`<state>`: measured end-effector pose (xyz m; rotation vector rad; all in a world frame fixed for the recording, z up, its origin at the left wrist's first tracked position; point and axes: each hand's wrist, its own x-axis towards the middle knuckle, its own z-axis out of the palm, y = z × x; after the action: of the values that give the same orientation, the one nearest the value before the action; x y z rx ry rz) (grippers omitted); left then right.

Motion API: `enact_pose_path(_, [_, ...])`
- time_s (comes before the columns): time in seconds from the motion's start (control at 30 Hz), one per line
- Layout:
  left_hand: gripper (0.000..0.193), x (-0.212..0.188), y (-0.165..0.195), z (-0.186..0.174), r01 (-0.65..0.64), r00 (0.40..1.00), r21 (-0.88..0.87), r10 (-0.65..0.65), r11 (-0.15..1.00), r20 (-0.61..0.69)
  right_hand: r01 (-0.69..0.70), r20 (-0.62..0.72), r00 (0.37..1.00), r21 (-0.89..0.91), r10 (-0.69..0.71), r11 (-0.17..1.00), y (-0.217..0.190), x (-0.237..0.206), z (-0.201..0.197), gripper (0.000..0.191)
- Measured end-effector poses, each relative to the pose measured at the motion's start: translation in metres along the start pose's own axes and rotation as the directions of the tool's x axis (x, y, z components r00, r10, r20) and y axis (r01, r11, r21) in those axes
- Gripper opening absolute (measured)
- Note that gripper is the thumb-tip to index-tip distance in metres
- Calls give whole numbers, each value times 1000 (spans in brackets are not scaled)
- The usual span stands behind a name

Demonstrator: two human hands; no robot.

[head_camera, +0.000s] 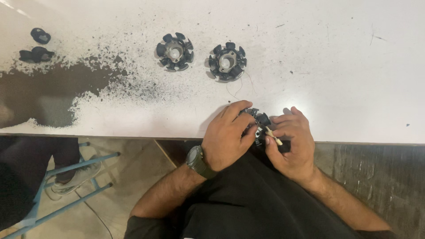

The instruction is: The person sits at a white workbench and assembles small black plastic wheel-like components, fitting parts together by hand and using a small hand tool to work on each unit. Finished assemblies are set aside on the table as the person picks up the next unfinished part and repeats the process.

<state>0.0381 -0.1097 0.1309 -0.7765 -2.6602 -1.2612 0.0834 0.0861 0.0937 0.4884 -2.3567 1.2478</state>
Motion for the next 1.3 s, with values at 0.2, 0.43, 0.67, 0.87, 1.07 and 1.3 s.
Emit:
enact_pose_path(0.2, [17,-8,-4,6,2,998,-39,-5,999,-69,23,-1,1000,-55,-23,998,-1,1,1,29])
enact_pose_path(0.43, [14,-1,-4,1,-55,996,38,57,998,-64,43,42,998,-163,-36,986,-7,8,1,30])
enact_pose_path(0.67, [14,-2,-4,-2,-81,997,8,81,997,4,-23,69,997,-168,35,986,-11,12,-2,29])
enact_pose_path(0.87, [15,-4,-4,11,8,998,21,-6,1000,-70,-22,71,997,-169,34,985,-11,11,-2,27])
enact_pose_path(1.07, [16,-6,-9,23,-37,983,60,47,998,-176,-2,62,998,-98,8,995,-5,5,-2,27])
enact_pose_path(1.3, [12,-7,-11,29,-25,975,73,40,997,-217,70,81,995,-219,-54,973,-7,6,0,31])
